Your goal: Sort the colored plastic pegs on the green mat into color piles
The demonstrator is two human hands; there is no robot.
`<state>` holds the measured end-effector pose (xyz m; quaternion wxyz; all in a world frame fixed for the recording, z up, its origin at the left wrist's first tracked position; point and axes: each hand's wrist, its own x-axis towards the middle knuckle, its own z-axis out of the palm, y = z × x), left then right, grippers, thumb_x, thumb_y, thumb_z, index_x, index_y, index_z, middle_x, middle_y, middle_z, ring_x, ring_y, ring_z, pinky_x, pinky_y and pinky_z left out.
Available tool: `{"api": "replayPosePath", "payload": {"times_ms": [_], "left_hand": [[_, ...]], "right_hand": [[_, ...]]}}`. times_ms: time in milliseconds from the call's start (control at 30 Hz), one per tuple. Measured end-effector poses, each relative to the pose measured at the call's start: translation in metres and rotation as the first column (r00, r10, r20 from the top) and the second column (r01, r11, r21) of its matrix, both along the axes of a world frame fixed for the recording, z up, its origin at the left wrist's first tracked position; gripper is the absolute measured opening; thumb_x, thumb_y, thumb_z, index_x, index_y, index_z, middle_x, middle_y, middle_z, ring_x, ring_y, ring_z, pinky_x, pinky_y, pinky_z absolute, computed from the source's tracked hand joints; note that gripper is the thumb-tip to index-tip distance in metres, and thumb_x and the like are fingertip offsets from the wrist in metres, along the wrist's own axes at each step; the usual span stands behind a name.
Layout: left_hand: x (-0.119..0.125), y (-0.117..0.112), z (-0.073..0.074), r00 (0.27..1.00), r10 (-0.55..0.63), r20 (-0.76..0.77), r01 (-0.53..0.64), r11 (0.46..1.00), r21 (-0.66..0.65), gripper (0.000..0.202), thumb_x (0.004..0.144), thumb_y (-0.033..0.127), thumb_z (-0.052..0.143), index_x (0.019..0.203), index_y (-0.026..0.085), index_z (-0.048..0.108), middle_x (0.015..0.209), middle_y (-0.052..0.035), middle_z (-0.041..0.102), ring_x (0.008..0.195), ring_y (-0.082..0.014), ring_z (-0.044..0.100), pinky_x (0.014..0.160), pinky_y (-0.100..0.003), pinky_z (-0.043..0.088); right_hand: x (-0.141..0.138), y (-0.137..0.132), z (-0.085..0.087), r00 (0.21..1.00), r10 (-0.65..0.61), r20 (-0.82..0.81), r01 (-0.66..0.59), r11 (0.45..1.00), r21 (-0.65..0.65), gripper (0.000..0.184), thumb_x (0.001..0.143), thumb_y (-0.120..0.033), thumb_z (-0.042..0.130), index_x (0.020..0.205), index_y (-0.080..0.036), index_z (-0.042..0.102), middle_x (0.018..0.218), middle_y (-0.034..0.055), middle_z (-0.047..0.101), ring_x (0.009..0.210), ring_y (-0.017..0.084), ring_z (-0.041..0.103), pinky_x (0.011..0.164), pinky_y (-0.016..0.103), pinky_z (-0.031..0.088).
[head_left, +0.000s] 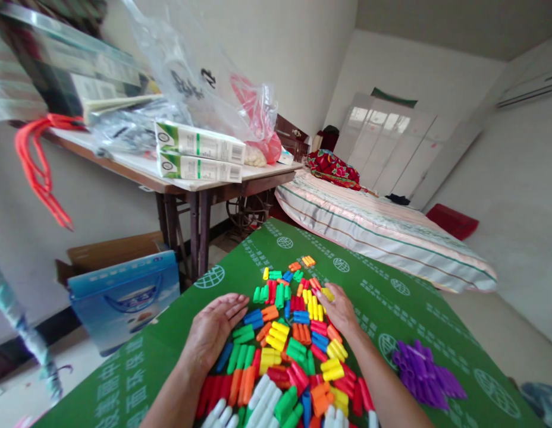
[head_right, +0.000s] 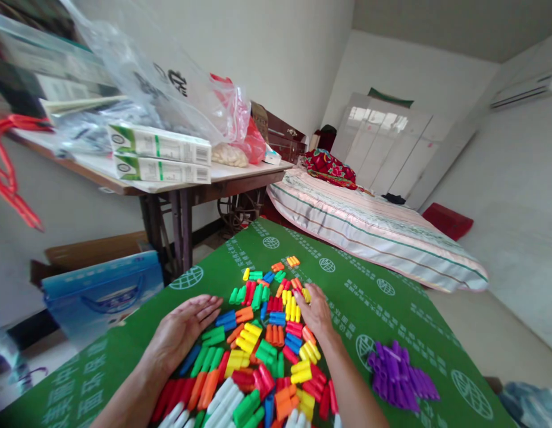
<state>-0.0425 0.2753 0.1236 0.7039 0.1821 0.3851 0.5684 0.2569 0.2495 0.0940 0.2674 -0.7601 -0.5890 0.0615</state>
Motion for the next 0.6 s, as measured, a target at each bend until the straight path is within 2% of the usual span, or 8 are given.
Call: {"api": "replayPosePath", "payload": {"times_ms": [133,333,467,600], "left_hand": [[0.001,0.001,0.001,1.0,-0.007,-0.012,0.007,1.0,0.007,0.016,0.076,0.001,0.051,0.071,0.009,0.065,0.081,-0.0121,0.071,0.082,-0.0208,0.07,0.072,-0.029,0.058],[0.001,0.003,0.001,1.0,-0.007,-0.028,0.008,1.0,0.018,0.016,0.075,0.002,0.052,0.072,0.011,0.065,0.081,-0.0115,0.071,0.084,-0.0204,0.07,0.076,-0.03,0.058],[0.002,0.004,0.003,0.999,-0.011,-0.046,0.012,1.0,0.021,0.016,0.074,0.001,0.051,0.072,0.011,0.064,0.081,-0.0112,0.071,0.084,-0.0204,0.07,0.076,-0.03,0.058],[0.004,0.005,0.005,0.998,-0.016,-0.06,0.018,0.999,0.03,0.017,0.075,0.002,0.05,0.071,0.011,0.063,0.08,-0.01,0.071,0.082,-0.0195,0.07,0.074,-0.029,0.058]], "right_hand": [[0.02,-0.039,-0.004,0.995,-0.078,-0.069,0.081,0.996,0.039,0.059,0.087,-0.05,0.037,0.122,-0.009,0.06,0.124,0.0158,0.061,0.115,0.024,0.058,0.101,0.034,0.043],[0.033,-0.126,-0.018,0.965,-0.141,-0.22,0.162,0.984,0.08,0.053,0.082,-0.056,0.045,0.111,-0.017,0.067,0.119,0.0109,0.066,0.113,0.026,0.06,0.1,0.038,0.046],[0.027,-0.18,-0.037,0.948,-0.17,-0.269,0.204,0.973,0.104,0.048,0.08,-0.057,0.052,0.108,-0.021,0.069,0.119,0.0091,0.067,0.113,0.028,0.06,0.097,0.039,0.049],[0.012,-0.21,-0.064,0.97,-0.152,-0.189,0.188,0.964,0.19,0.05,0.081,-0.055,0.055,0.116,-0.022,0.066,0.126,0.0101,0.062,0.119,0.03,0.056,0.097,0.042,0.05]]}}
